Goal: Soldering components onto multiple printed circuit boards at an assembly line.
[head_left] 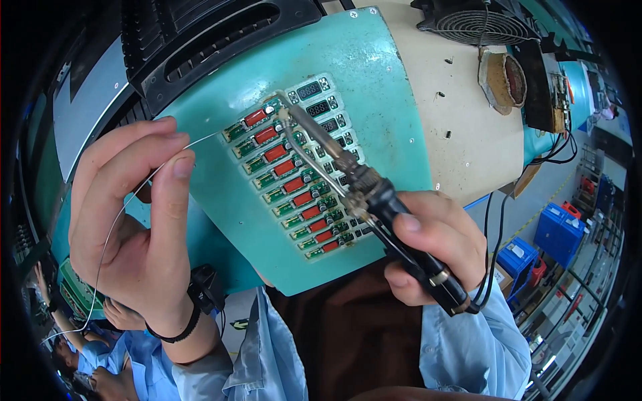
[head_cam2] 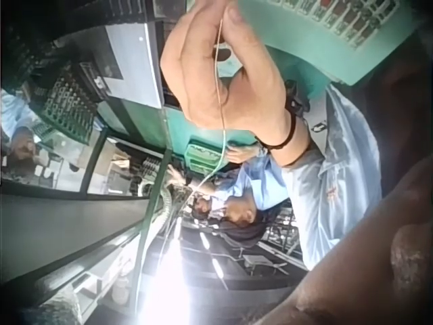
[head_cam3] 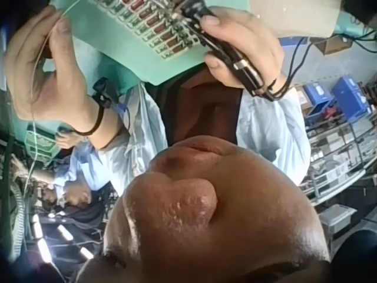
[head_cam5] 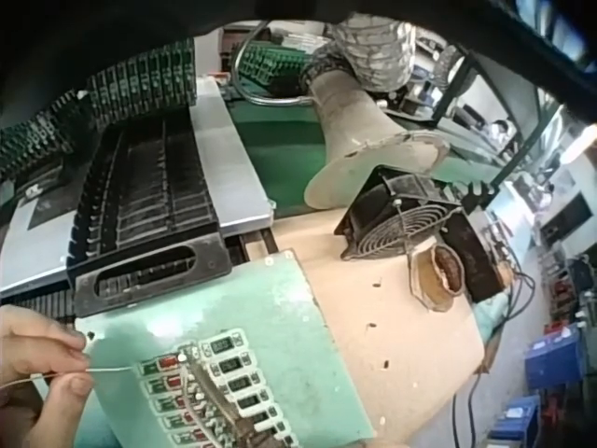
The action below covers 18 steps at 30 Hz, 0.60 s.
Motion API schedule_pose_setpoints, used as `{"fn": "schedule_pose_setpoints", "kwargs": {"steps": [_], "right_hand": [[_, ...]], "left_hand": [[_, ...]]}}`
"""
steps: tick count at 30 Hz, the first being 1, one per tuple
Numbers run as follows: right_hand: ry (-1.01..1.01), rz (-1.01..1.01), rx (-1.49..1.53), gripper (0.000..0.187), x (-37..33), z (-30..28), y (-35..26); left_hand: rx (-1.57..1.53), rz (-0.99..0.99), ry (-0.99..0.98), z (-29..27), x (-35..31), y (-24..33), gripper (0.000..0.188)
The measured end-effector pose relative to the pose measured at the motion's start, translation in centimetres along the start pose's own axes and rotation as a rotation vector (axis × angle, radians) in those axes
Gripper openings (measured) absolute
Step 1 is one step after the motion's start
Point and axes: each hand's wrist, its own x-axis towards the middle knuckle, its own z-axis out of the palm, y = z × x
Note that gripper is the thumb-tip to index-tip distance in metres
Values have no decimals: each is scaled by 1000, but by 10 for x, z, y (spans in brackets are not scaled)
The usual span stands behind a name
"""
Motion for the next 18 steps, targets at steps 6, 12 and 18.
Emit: {"fn": "schedule_pose_setpoints", "kwargs": {"steps": [6,12,18], "right_hand": [[-16,17,-32,46,-3,-4,-4],[-55,31,-69,48,-4,-2,-4],[-73,35,-64,48,-3,-2,-1]], "left_hand": [[-4,-1,-27,1,-4,6,13],[-9,2,-50,5,-4,5,13],[5,3,-68,8,-3,4,12]]}}
